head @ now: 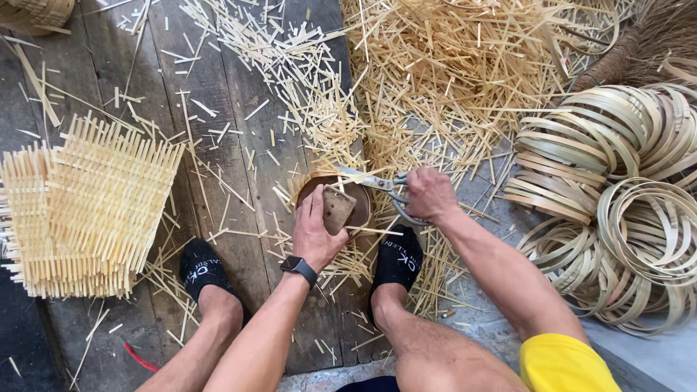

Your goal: The person weaves bamboo strips into a circular basket using a wooden mold and shears. They repeatedly place a bamboo ring on a woven mat, fold the mat over the ring, trim excess with shears, and remove the finished basket from the mold.

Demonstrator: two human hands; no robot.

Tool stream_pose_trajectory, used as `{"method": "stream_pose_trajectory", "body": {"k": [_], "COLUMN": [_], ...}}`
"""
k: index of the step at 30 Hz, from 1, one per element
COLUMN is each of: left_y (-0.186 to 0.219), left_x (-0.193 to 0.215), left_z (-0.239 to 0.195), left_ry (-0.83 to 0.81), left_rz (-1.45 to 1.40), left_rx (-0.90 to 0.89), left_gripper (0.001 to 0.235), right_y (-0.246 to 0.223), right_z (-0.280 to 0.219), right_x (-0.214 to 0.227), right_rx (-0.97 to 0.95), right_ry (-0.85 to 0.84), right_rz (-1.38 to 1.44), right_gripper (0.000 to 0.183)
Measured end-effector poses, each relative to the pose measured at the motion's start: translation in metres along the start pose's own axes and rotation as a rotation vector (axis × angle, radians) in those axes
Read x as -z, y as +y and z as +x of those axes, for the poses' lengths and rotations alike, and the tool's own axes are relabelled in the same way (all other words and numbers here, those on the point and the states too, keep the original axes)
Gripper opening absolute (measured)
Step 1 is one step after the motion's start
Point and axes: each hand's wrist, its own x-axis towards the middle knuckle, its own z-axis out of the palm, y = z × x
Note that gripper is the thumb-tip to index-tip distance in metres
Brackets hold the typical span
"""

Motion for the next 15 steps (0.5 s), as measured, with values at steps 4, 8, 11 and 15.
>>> {"method": "stream_pose_trajectory", "body": {"k": [4,8,11,15], "left_y": [-0.002,0.000,0.002,0.000], "left_x": [0.007,0.013,0.018,0.023], "left_z": [0.004,0.010,0.015,0.017], "left_ry": [-0.070,-0.192,-0.235,-0.305], "left_rz": [-0.027,0.018,0.009,0.088], "left_rx": [-0.021,-0.108,-0.086,-0.093], "left_gripper": [0.100,0.099,0.100,0.098], "right_y": [0.007,-0.007,-0.005,0.009], "right_z": [-0.004,0.002,0.003,-0.003], "right_x": [0.000,-0.001,0.001,0.009], "right_rx": [0.016,0.161,0.080,0.031], "right_ry": [-0.058,0.431,0.171,-0.140], "right_rz": [0.018,-0.047,-0.048,-0.012], "right_gripper": [0.028,0.047,0.033,0.028]}}
